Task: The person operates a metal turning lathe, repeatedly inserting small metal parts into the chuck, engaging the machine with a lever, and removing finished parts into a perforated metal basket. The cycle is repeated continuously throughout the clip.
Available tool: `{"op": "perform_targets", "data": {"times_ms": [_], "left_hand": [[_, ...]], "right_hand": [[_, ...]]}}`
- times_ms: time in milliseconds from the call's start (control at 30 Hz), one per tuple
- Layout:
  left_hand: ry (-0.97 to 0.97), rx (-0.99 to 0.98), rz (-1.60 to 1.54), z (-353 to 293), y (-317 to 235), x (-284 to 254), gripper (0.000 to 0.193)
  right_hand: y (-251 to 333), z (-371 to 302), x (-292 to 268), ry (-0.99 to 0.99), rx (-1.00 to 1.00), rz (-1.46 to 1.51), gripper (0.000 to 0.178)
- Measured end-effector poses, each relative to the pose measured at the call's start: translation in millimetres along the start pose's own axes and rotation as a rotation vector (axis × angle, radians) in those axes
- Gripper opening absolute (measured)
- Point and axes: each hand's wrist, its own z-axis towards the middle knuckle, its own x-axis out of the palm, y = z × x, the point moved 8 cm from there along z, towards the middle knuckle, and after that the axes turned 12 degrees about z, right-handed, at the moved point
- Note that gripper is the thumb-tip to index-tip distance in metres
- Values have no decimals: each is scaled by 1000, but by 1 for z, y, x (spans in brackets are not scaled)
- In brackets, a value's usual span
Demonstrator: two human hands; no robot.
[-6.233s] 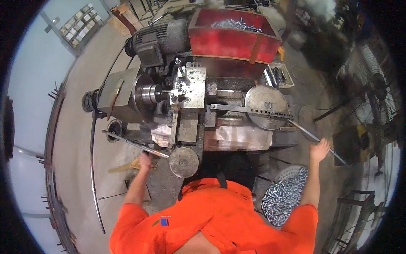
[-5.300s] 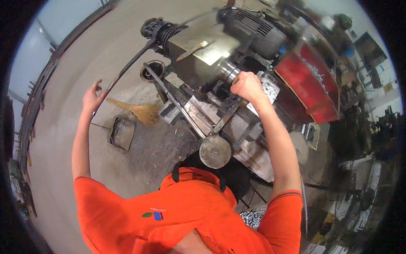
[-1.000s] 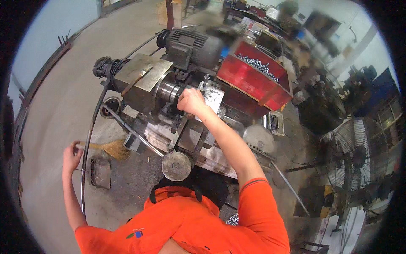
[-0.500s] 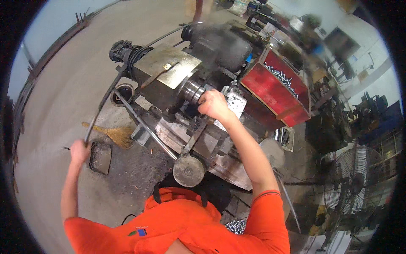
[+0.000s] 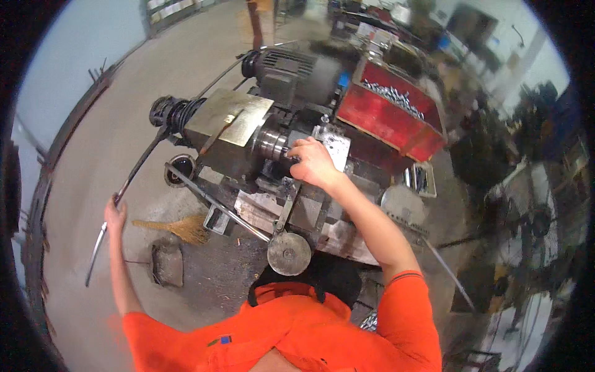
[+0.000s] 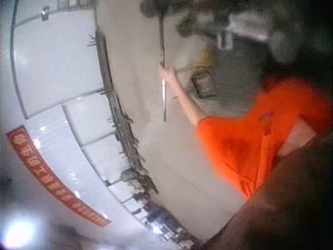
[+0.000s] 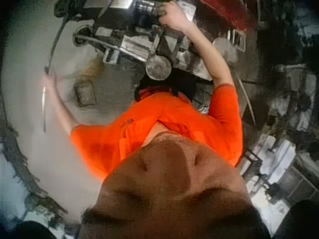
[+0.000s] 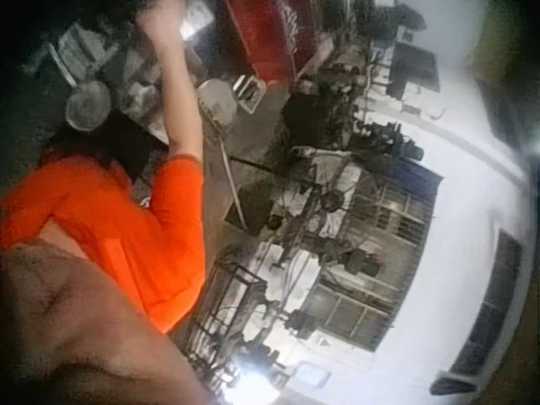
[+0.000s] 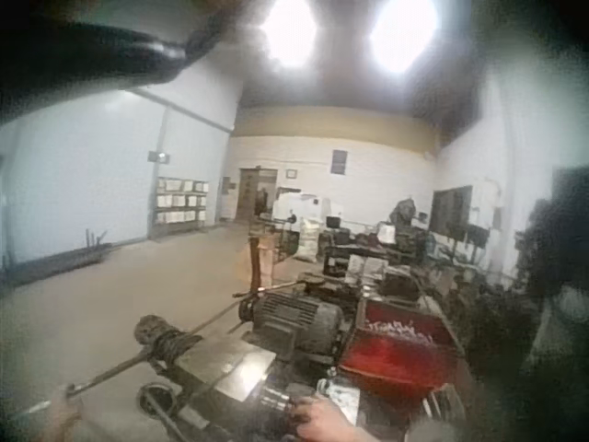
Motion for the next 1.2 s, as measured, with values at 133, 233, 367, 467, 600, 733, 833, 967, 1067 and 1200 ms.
{"op": "perform_targets", "data": {"times_ms": [133,233,367,467,600,733,833,967,1067,1200], "left_hand": [[188,-231,-458,-63,-98,67,28],[646,24,-365,-141,-180,173,46],[709,557,156,-153,-231,177,34],[703,775,309,-122,-244,176,15],[642,617,134,-117,-225,171,17],[635,292,-88,-84,-184,134,32],[700,-53,-523,-56,-160,128,34],[716,-371,-944,-41,-187,87,55],[793,-446,-991,-47,-213,93,60],[688,-531,-1096,-60,-232,116,37]], "right_hand": [[36,-67,-54,-201,15,-38,37],[33,-134,-76,-261,107,-50,36],[7,-235,-101,-214,430,-65,34],[-6,-297,-131,-279,605,-121,33],[-43,-384,-171,-385,835,-251,42],[-79,-513,-215,-341,1150,-606,53],[-100,-661,-231,-194,1407,-864,49],[-84,-661,-220,-184,1556,-892,36],[-50,-657,-186,-137,1564,-772,27],[19,-660,-109,-247,1523,-365,31]]}}
